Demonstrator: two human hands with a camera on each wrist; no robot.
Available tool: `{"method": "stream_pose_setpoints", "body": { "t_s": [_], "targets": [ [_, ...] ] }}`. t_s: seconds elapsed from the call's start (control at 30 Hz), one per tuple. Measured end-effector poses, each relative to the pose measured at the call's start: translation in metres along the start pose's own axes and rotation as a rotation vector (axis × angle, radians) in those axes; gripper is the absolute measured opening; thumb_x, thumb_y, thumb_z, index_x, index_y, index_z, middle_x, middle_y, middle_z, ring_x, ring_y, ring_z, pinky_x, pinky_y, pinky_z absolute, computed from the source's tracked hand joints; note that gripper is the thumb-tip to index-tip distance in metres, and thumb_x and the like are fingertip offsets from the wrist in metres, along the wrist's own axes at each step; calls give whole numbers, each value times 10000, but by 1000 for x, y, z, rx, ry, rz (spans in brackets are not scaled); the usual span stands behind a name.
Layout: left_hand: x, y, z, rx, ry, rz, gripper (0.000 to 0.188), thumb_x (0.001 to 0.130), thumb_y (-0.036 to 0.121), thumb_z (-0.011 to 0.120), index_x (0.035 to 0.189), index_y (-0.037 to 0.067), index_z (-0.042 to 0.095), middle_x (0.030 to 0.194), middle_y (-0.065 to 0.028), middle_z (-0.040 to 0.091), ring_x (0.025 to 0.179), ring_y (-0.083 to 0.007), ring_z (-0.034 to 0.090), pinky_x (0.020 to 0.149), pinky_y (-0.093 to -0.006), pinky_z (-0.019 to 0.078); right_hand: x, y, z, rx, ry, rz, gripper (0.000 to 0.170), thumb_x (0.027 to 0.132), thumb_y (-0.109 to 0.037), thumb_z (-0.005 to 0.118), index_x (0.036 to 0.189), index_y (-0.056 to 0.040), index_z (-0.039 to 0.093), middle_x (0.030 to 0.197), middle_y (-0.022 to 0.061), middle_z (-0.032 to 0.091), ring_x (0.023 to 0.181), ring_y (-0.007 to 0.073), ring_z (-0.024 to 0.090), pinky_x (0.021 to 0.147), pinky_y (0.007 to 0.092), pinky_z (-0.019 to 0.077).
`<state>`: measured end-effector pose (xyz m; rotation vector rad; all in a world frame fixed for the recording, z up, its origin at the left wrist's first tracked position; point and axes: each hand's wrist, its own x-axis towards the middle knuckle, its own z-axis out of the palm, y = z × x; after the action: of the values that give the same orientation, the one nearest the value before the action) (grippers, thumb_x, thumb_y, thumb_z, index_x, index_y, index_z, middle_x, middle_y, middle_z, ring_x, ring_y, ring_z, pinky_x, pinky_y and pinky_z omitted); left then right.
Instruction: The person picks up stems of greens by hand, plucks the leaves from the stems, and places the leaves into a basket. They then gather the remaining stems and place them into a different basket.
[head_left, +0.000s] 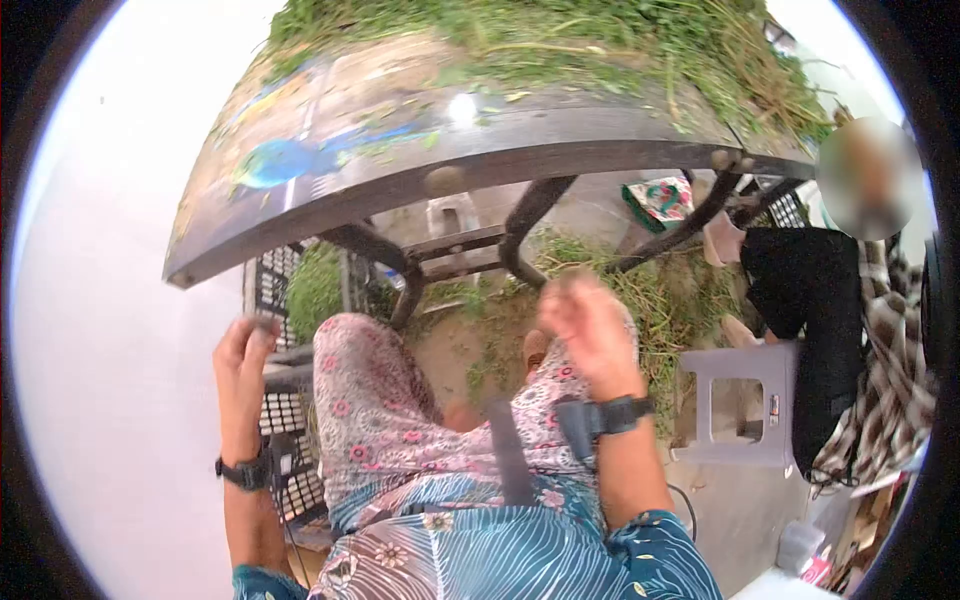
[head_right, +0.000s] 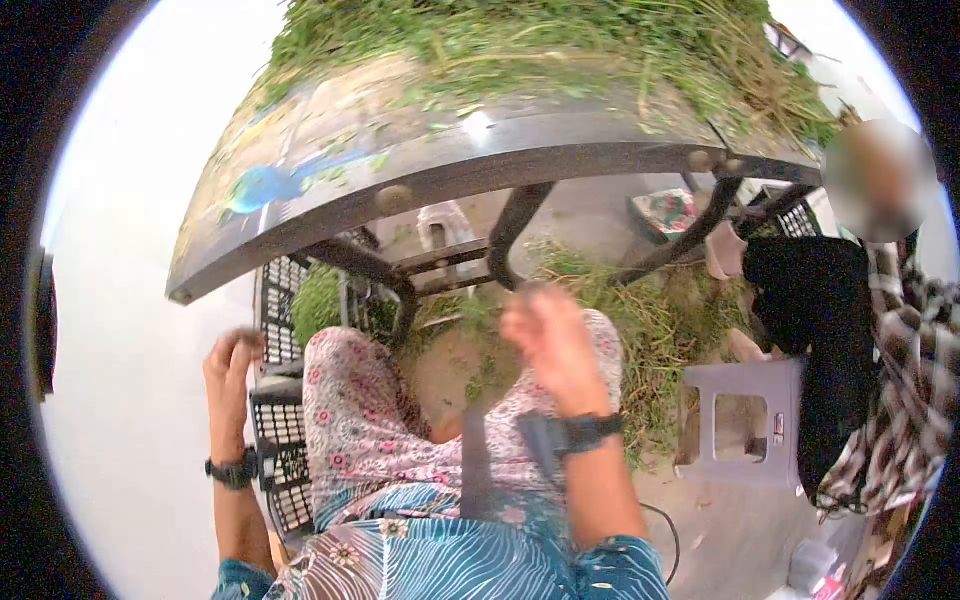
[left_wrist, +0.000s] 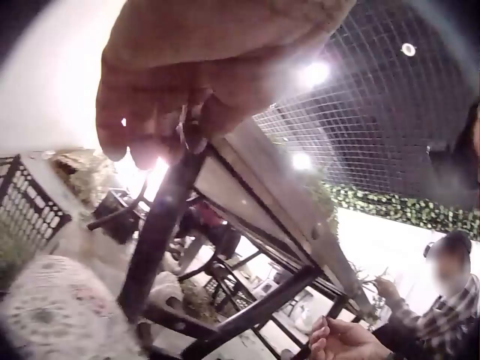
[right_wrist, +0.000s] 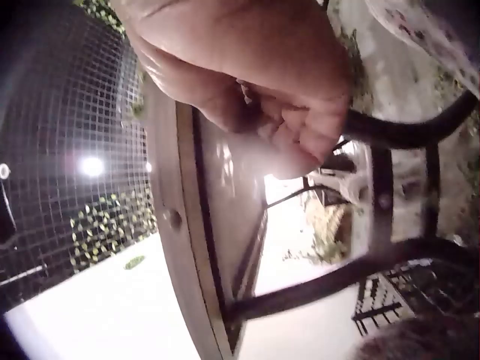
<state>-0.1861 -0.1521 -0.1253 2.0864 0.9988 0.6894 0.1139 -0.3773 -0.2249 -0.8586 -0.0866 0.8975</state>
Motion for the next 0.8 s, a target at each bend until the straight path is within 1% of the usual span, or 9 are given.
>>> {"method": "stream_pose_setpoints", "body": {
  "t_s": [0.03,0.07,0.17,0.27,0.4,0.5,0.53,0.63,0.8],
  "targets": [
    [8,9,3,8,41,111,216,902,171,493,909,-18,597,833,-60,618,781,-135,564,713,-268,453,-2,-14,-11,73,8,-61,149,883,-137,523,1007,-55,518,869,95,599,731,177,598,653,307,523],
    [16,24,7,34,84,182,142,864,91,495,871,-13,591,815,-64,617,751,-120,546,689,-250,441,-4,-29,-25,98,19,-89,143,880,-144,533,999,-64,524,872,83,593,734,168,592,654,300,521],
    [38,60,13,33,152,354,123,860,57,497,900,-5,595,833,-49,622,753,-112,553,694,-235,437,-25,-71,-45,94,67,-181,115,876,-166,556,957,-87,542,854,42,572,735,141,566,651,276,513],
    [65,74,23,46,192,469,146,865,88,503,916,-2,605,845,-51,624,736,-112,547,671,-241,435,-51,-91,-60,55,135,-256,102,881,-181,552,926,-90,549,831,25,548,741,132,529,645,259,496],
    [103,80,43,159,173,564,169,854,143,527,879,-3,609,795,-52,619,692,-102,535,644,-252,433,-72,-86,-82,58,182,-260,90,897,-185,527,908,-96,538,832,22,540,728,133,516,653,276,483],
    [131,90,45,139,34,417,208,840,201,547,834,3,612,716,-51,606,654,-99,530,634,-242,428,-70,-72,-93,148,200,-182,95,900,-191,524,900,-97,536,827,17,538,730,131,516,648,274,482],
    [135,99,46,140,41,410,250,832,243,549,791,4,611,664,-29,596,628,-94,525,618,-230,422,-70,-66,-92,147,173,-182,93,898,-190,526,899,-98,538,817,15,545,726,130,520,651,275,484],
    [143,94,55,82,61,438,270,830,256,543,765,3,613,652,-20,596,626,-85,524,608,-227,418,-60,-55,-84,160,203,-136,90,895,-189,530,894,-99,538,806,14,553,718,131,527,649,276,485],
    [139,98,53,78,57,375,276,828,260,546,765,0,616,663,-21,602,631,-83,526,603,-235,417,-41,-39,-72,112,219,-94,100,887,-195,546,900,-96,541,798,15,560,717,138,544,634,287,505]
  ]
}}
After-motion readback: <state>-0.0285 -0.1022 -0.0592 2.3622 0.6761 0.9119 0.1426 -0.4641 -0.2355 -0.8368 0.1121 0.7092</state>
